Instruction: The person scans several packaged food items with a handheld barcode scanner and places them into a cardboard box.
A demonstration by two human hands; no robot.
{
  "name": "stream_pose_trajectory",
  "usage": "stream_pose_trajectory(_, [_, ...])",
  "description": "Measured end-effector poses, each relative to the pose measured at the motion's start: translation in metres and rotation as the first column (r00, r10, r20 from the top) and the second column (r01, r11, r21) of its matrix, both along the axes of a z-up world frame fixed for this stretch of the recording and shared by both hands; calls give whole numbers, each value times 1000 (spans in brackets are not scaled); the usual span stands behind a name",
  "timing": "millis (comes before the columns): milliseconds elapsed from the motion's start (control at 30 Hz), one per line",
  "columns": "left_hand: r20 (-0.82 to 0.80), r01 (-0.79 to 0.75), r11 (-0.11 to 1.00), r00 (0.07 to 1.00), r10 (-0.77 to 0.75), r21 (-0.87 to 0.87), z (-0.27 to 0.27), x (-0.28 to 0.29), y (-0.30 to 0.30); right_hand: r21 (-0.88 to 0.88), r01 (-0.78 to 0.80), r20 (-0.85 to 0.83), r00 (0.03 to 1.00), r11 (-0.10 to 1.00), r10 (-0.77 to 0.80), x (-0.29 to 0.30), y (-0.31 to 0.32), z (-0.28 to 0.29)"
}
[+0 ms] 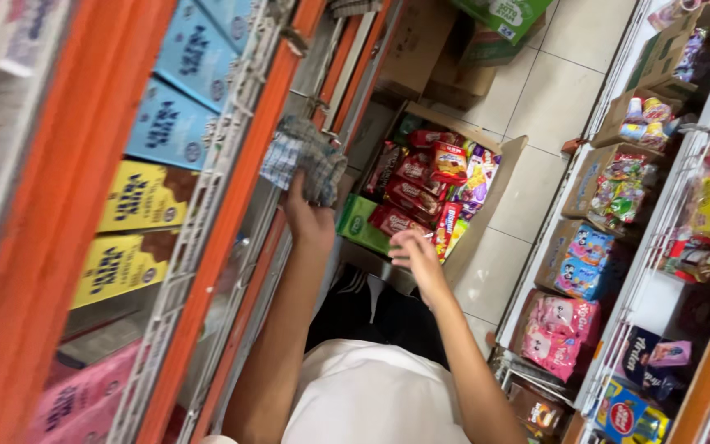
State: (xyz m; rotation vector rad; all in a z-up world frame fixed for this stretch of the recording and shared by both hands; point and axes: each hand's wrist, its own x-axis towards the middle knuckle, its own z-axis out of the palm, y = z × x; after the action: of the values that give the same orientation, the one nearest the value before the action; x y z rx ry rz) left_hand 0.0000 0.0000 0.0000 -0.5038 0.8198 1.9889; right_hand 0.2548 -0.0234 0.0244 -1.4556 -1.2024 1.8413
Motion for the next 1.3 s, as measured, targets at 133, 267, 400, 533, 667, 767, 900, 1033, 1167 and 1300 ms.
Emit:
stream_pose_trajectory(133, [130,-31,972,991,0,232,4,2,6,-77,-26,-19,1000,997,24,43,-10,-23])
stream_pose_trajectory(267, [78,-187,918,982,170,350,40,5,14,-129,-92,-4,996,987,92,85,1,-27])
stream_pose_trajectory(400, [34,-172,888,984,174,426,45,19,15,-191,-91,20,995,977,97,108,26,-28])
stream_pose_trajectory(533, [-20,-156,987,987,157,39,35,52,19,-108,-166,80,981,980,175,125,48,-19])
stream_pose_trajectory(667, [-266,503,796,760,-593,-335,15,135,8,-114,-81,102,990,990,93,116,61,-16])
stream_pose_trajectory(767, [-177,715,605,584,-793,-352,-13,207,3,-52,49,84,995,997,-44,98,57,-34])
stream_pose_trajectory(900, [261,733,679,646,-717,51,-70,244,15,312,-220,363,926,924,98,86,47,-99])
stream_pose_trajectory(1033, [218,798,593,600,-770,-103,-150,211,20,479,-403,692,720,780,-54,124,42,-149])
stream_pose_trajectory(1167, [-170,727,381,350,-921,-571,-242,158,23,334,91,701,642,938,-312,188,27,-216])
stream_pose_trajectory(1300, [-94,328,44,-139,-986,-944,-319,100,37,54,496,749,554,866,-364,227,-30,-294])
